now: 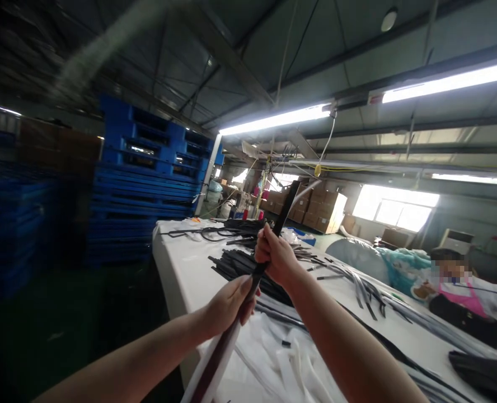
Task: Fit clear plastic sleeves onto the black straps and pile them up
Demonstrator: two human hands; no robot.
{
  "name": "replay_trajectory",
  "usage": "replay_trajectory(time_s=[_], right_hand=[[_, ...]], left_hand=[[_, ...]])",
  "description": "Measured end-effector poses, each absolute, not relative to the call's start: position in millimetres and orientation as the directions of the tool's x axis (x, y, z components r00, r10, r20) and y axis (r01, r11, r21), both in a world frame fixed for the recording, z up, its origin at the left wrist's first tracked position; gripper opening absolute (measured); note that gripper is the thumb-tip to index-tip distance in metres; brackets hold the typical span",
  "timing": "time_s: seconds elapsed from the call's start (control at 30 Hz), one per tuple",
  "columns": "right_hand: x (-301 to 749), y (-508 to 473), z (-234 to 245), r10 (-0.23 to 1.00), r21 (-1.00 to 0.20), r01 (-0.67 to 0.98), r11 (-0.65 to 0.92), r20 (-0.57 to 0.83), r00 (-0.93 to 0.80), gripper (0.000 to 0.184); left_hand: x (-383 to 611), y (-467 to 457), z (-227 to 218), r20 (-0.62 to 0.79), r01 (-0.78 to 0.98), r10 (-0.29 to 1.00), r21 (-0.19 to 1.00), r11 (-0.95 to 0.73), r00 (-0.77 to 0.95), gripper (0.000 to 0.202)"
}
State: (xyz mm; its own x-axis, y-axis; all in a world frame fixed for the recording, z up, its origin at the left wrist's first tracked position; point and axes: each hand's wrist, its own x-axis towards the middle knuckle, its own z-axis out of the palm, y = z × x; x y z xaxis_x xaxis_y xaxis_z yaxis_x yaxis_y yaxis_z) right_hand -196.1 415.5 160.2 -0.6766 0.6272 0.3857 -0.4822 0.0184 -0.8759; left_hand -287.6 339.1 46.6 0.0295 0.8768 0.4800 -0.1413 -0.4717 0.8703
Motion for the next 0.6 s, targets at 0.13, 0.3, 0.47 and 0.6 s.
replay_trajectory(time_s=[0.13, 0.3, 0.47, 0.6], right_hand=[[-193.2, 399.6, 176.9, 0.604, -0.875, -0.481, 0.052, 0.411, -0.683, 0.039], [-167.2, 412.5, 221.1, 0.646, -0.807, -0.567, 0.165, 0.523, -0.556, 0.035], [-173.8, 395.2, 197.2, 0.589, -0.88, -0.423, 0.215, 0.462, -0.663, 0.039], [-173.5, 390.9, 200.2, 0.666, -0.873, -0.339, 0.35, 0.486, -0.565, 0.042]], left_hand=[[-289.1, 342.3, 80.3, 0.566, -0.111, 0.821, 0.823, -0.557, 0.07, 0.056], [-276.3, 342.5, 58.8, 0.497, -0.024, 0.858, 0.867, -0.498, 0.135, 0.057], [-279.1, 344.5, 96.8, 0.612, -0.121, 0.788, 0.788, -0.603, 0.056, 0.056], [-282.0, 341.9, 117.7, 0.586, -0.104, 0.803, 0.81, -0.577, 0.114, 0.055]])
